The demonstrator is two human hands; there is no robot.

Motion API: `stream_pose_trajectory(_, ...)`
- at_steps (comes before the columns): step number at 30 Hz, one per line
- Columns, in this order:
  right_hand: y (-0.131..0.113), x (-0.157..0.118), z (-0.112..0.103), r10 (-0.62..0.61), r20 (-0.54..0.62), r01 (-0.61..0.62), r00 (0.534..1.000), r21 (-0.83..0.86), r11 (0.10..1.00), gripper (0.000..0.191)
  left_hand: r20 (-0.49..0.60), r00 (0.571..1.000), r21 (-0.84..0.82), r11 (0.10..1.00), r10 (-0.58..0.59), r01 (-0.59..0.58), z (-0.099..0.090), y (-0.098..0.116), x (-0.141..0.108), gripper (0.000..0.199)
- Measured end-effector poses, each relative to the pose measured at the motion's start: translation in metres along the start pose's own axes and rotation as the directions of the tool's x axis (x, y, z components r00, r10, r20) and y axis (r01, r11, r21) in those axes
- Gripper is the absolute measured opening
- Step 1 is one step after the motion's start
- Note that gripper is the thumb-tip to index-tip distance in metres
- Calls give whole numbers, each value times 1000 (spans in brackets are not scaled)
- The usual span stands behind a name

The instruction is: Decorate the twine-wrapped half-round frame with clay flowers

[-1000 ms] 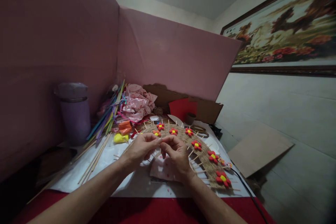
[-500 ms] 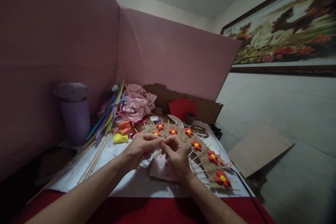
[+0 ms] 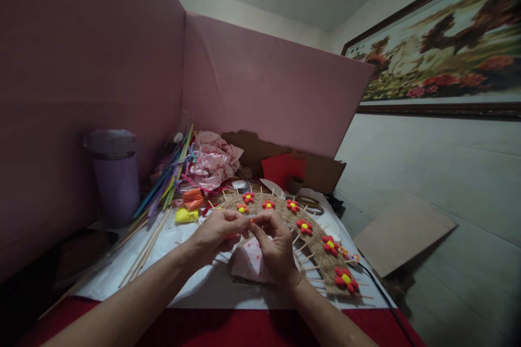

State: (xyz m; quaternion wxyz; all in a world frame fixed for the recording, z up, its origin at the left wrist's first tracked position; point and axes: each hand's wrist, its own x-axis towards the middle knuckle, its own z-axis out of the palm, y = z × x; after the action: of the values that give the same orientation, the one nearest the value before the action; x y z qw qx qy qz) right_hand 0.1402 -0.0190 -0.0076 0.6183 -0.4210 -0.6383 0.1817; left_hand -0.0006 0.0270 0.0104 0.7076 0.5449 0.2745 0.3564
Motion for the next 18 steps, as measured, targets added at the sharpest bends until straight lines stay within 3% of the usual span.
stream_pose_trajectory(5, 0, 0, -2, -4, 38, 5, 999, -24, 1000, 8, -2, 1000, -13, 1000, 8, -8, 0, 2, 0, 33)
stream_pose_trajectory(18, -5, 2, -8, -159, 97, 176, 983, -202, 963, 10, -21, 999, 89, 995, 48, -46, 0, 7, -2, 31)
